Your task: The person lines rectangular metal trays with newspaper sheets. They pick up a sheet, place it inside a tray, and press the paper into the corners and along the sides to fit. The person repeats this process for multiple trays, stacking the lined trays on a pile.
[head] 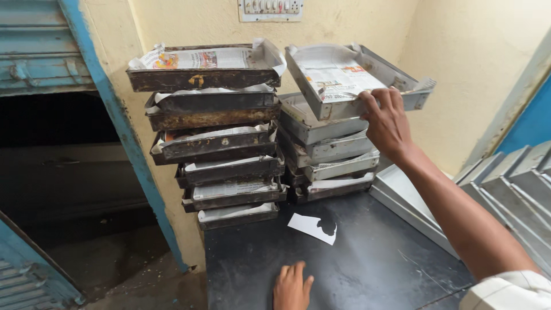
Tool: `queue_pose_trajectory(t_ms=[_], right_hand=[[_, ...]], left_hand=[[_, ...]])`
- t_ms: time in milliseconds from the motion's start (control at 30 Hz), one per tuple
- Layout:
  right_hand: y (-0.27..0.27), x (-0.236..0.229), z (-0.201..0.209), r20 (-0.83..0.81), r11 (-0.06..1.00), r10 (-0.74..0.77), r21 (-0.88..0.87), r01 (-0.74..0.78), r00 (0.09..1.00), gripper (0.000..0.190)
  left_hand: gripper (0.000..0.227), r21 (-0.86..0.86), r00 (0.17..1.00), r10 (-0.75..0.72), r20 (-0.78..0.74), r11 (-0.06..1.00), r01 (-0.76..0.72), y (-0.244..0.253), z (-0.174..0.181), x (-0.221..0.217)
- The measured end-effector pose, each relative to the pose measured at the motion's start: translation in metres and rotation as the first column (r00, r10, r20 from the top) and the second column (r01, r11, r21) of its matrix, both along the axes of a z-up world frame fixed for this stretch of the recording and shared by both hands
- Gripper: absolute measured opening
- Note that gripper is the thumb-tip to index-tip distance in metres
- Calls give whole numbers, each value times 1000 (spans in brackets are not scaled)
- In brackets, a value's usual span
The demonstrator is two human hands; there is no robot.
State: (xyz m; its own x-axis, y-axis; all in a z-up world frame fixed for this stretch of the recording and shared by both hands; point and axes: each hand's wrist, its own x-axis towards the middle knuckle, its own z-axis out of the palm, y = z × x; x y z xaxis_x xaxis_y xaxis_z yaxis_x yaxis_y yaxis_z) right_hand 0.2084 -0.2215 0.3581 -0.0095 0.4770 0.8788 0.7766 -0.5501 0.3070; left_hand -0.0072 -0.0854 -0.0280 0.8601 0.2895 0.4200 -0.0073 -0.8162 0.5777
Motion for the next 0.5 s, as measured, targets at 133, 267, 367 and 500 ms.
queue_pose_trajectory(t_ms=[133, 267, 367, 500], right_hand=[[17, 51, -16, -10, 999, 20, -36, -21, 1000, 47], [20, 84, -44, -53, 999, 24, -37, -26, 998, 45], [20, 86, -50, -138, 988, 151, 2, -152, 979, 60], [0, 60, -34, -376, 998, 64, 19, -62, 924, 79]], left_hand=[[40, 46, 999, -48, -16, 998, 49, 9, -45, 17], [39, 99, 999, -26, 18, 995, 24, 11, -49, 18], [40, 155, 997, -8, 81, 988, -5, 16, -54, 27], [37, 202, 942, 4, 335, 976, -76, 24, -84, 41]])
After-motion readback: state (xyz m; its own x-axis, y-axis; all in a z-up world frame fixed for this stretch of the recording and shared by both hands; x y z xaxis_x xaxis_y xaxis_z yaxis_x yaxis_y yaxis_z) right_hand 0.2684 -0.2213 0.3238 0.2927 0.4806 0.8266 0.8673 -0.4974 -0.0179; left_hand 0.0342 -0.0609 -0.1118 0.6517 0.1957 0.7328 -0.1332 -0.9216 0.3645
